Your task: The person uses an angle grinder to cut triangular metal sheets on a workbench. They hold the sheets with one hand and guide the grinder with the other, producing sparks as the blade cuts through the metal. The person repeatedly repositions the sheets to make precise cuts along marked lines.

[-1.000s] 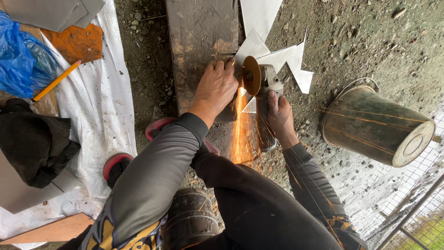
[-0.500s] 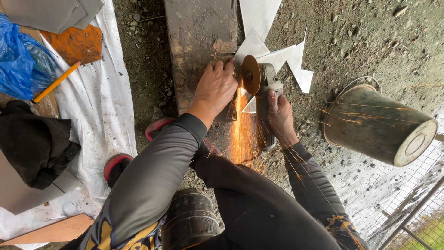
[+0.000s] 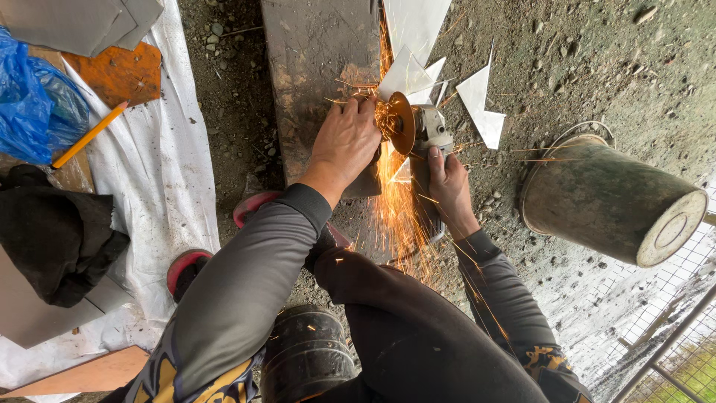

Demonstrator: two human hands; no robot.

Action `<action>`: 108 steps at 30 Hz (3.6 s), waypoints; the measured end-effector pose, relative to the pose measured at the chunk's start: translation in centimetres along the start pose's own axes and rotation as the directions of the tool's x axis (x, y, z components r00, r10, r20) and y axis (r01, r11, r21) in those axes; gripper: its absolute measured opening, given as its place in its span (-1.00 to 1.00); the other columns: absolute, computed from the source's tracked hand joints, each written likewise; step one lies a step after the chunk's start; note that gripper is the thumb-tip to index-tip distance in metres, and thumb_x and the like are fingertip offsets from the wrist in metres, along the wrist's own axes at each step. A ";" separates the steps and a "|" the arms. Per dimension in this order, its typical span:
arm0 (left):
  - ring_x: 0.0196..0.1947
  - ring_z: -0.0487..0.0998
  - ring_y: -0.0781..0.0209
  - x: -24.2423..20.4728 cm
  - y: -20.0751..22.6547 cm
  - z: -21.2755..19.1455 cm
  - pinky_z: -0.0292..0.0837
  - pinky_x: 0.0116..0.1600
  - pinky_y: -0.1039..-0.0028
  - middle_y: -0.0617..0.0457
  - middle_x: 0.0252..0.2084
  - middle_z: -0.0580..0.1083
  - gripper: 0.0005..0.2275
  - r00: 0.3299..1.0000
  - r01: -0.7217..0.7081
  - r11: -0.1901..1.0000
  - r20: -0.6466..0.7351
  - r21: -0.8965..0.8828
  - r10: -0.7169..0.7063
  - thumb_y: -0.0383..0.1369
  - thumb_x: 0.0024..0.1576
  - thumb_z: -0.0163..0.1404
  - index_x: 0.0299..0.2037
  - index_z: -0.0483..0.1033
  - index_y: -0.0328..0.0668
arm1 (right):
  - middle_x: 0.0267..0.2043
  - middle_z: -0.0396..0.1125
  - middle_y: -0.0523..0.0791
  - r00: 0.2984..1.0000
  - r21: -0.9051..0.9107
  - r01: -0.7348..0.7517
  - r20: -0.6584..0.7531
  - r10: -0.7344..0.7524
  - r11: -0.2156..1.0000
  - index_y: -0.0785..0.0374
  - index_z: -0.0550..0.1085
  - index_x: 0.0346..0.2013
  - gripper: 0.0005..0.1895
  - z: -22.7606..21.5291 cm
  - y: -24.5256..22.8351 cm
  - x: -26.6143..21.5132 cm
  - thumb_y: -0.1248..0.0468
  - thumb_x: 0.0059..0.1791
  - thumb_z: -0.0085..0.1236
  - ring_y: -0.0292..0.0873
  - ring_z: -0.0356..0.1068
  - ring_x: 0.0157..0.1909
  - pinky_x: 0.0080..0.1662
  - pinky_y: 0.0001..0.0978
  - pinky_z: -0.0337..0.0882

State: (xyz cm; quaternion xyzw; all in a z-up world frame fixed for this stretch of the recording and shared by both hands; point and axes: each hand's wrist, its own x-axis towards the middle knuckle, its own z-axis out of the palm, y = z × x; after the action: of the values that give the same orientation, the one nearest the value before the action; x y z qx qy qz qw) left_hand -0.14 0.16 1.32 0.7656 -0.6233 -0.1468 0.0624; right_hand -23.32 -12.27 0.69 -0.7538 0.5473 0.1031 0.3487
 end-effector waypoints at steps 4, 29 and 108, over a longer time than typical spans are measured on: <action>-0.09 0.49 0.08 -0.1 -0.1 0.2 0.46 0.02 0.29 -0.08 0.02 0.50 -0.81 0.999 0.006 1.000 -0.040 0.000 -0.006 -0.47 0.10 0.04 -0.16 0.67 -0.37 | -0.36 0.44 0.03 0.990 0.110 0.136 0.010 -0.138 0.985 0.41 0.44 -0.19 -0.20 0.2 0.6 -0.3 -0.35 0.11 -0.29 -0.14 0.47 -0.33 -0.28 -0.19 0.46; -0.34 0.64 -0.03 4.4 0.3 0.0 0.61 -0.34 0.37 -0.39 -0.06 0.51 -0.50 0.978 0.181 0.949 0.146 -0.259 -0.147 -0.56 0.18 -0.03 0.38 0.25 -0.40 | -0.20 0.44 0.08 0.913 0.778 -0.361 0.182 0.366 0.514 0.45 0.28 0.15 -0.19 2.4 8.1 -11.2 -0.29 0.09 -0.28 -0.09 0.53 -0.31 -0.29 -0.23 0.61; 0.60 -0.18 -0.08 -5.5 1.3 1.5 -0.22 0.58 0.05 -0.15 0.60 -0.07 -0.42 0.992 0.116 0.986 -0.028 -0.123 -0.120 -0.16 0.37 -0.13 0.48 0.14 -0.45 | -0.35 0.42 -0.05 0.985 0.251 0.172 -0.019 -0.173 0.953 0.34 0.42 -0.06 -0.19 0.3 2.7 -0.9 -0.39 0.05 -0.29 -0.21 0.43 -0.38 -0.34 -0.33 0.45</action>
State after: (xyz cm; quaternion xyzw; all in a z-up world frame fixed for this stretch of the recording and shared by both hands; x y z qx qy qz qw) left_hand -2.84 5.34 1.05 0.7984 -0.5655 -0.1744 0.1109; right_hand -26.02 -11.87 -0.14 -0.7482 0.4876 0.0031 0.4499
